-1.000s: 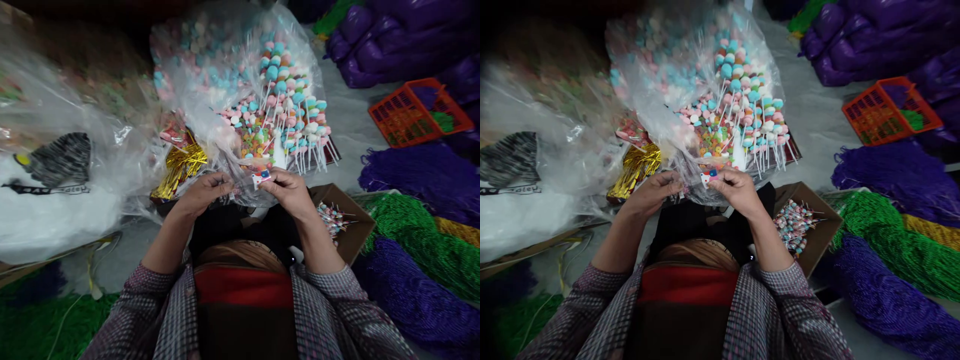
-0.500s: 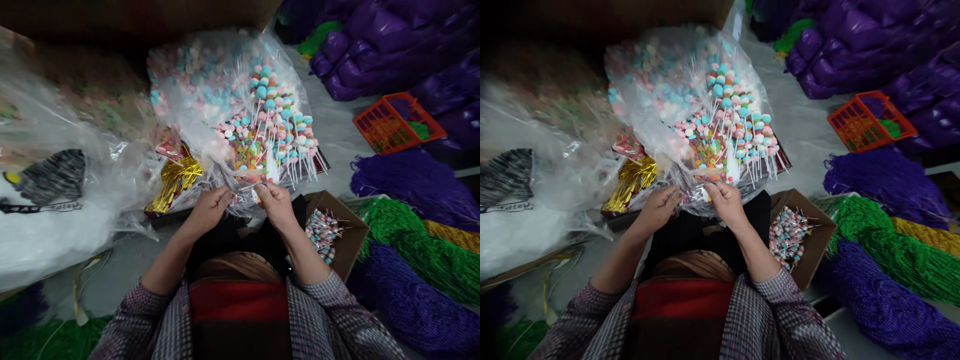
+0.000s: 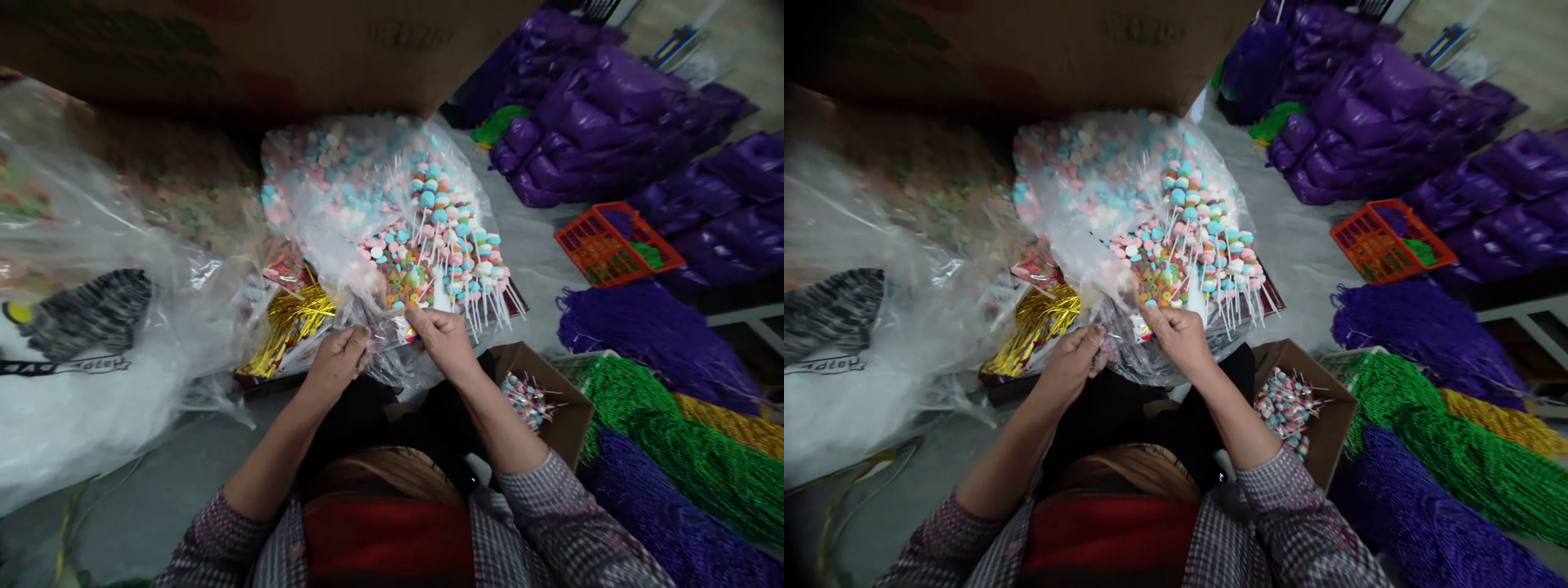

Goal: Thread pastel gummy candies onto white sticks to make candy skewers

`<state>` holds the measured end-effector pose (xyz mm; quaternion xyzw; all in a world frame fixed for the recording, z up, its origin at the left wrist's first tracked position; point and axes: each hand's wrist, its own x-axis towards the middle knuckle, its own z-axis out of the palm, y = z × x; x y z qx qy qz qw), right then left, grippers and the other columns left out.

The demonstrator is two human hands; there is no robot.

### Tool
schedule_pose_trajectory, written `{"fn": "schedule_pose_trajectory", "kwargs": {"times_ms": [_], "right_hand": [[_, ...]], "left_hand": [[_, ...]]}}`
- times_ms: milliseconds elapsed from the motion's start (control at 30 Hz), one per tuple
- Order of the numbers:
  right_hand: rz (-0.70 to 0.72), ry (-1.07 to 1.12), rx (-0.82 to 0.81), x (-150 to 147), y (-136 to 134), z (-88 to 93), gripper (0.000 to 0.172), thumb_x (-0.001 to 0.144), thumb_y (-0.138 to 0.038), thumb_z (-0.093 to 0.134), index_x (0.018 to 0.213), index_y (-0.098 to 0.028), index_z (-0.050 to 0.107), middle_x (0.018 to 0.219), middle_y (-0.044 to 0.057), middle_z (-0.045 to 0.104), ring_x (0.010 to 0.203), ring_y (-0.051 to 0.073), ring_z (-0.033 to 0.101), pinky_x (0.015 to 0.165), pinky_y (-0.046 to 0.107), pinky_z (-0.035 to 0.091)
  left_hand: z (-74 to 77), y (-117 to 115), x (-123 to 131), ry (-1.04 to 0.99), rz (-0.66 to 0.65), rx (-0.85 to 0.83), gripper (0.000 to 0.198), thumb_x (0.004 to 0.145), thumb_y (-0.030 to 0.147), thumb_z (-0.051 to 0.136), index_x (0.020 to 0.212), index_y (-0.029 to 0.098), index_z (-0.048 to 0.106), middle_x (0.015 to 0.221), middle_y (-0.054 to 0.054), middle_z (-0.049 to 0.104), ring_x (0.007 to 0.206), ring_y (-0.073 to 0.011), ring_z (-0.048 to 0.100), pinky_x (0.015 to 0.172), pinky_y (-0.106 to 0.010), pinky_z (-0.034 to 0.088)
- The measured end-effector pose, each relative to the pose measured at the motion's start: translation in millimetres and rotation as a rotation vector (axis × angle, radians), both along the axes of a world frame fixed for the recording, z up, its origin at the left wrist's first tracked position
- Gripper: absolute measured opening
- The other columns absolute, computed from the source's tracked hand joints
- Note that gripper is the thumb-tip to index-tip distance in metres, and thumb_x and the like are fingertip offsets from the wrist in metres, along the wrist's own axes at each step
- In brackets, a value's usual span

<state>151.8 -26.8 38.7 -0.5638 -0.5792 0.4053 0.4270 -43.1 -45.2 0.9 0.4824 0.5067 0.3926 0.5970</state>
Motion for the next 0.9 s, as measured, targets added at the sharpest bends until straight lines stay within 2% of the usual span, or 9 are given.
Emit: {"fn": "schedule_pose_trajectory", "kwargs": {"times_ms": [133,200,267,433,533,600,700,800,900], "right_hand": [[-0.133,-0.300,0.141,11.2,61.1,24.2,0.046,0.096,-0.060,0.052,0.083,-0.020,0.070,0.068,0.002,0.068,0.061,0.016,0.062,0.063,0.028,0.049],[-0.256,-0.539,0.199,12.1,94.5,34.2,0.035,0.098,-0.045,0.054,0.113,-0.018,0.071,0.085,0.007,0.076,0.079,0.022,0.070,0.076,0.033,0.053],[-0.266,-0.803,0.131,7.1,120.0,40.4,0.040,0.096,-0.036,0.058,0.129,-0.015,0.065,0.100,0.014,0.078,0.097,0.030,0.072,0.086,0.040,0.053],[-0.258,-1.088,-0.025,-9.6,143.2,39.5,0.041,0.093,-0.021,0.056,0.131,-0.008,0.063,0.118,0.025,0.075,0.111,0.036,0.070,0.091,0.044,0.052],[-0.317,-0.936,-0.038,-5.0,147.6,34.8,0.032,0.086,-0.011,0.056,0.113,-0.009,0.072,0.108,0.022,0.077,0.104,0.033,0.071,0.087,0.039,0.052],[-0.327,-0.654,-0.080,3.2,151.5,32.5,0.015,0.079,-0.010,0.060,0.085,-0.012,0.074,0.081,0.015,0.076,0.084,0.027,0.071,0.077,0.034,0.051],[-0.295,-0.302,-0.142,14.6,154.2,30.7,0.021,0.077,-0.016,0.060,0.055,-0.018,0.060,0.045,0.001,0.055,0.050,0.015,0.055,0.055,0.027,0.043],[-0.280,-0.171,-0.119,19.8,145.4,30.1,0.027,0.082,-0.025,0.059,0.056,-0.021,0.054,0.043,-0.004,0.050,0.039,0.010,0.041,0.045,0.024,0.036],[-0.249,-0.023,-0.041,23.2,121.1,26.6,0.031,0.081,-0.040,0.068,0.060,-0.021,0.055,0.049,-0.005,0.054,0.042,0.008,0.041,0.046,0.023,0.038]], "left_hand": [[-0.4,1.4,-7.9,0.016,0.059,0.149,0.052,0.095,0.064,0.050,0.068,0.020,0.054,0.055,0.004,0.051,0.054,-0.0095,0.047,0.057,-0.024,0.037],[2.2,1.9,-10.9,-0.013,0.060,0.163,0.052,0.094,0.066,0.051,0.071,0.020,0.056,0.054,0.005,0.051,0.053,-0.0094,0.047,0.058,-0.024,0.038],[5.0,1.9,-11.7,-0.033,0.074,0.136,0.054,0.091,0.069,0.053,0.072,0.020,0.056,0.052,0.005,0.050,0.049,-0.0085,0.045,0.054,-0.023,0.037],[5.3,2.4,-9.8,-0.151,0.127,0.022,0.054,0.083,0.073,0.063,0.092,0.020,0.063,0.052,0.007,0.054,0.040,-0.0067,0.039,0.043,-0.021,0.030],[0.9,4.4,-10.0,-0.230,0.156,0.002,0.056,0.077,0.073,0.069,0.092,0.020,0.063,0.052,0.008,0.054,0.037,-0.0057,0.037,0.039,-0.020,0.027],[-1.9,6.2,-10.4,-0.285,0.168,0.013,0.053,0.077,0.071,0.071,0.082,0.019,0.062,0.051,0.007,0.053,0.039,-0.0056,0.039,0.041,-0.020,0.031],[-2.4,8.7,-11.3,-0.371,0.205,-0.010,0.051,0.072,0.067,0.079,0.080,0.018,0.065,0.066,0.003,0.065,0.058,-0.0083,0.057,0.058,-0.021,0.048],[0.7,11.0,-13.8,-0.442,0.224,-0.065,0.056,0.062,0.067,0.086,0.082,0.018,0.068,0.077,0.001,0.070,0.071,-0.0109,0.064,0.072,-0.024,0.053],[1.9,13.4,-18.2,-0.506,0.167,-0.035,0.053,0.067,0.064,0.085,0.072,0.018,0.062,0.057,0.005,0.055,0.055,-0.0092,0.055,0.061,-0.024,0.047]]}}
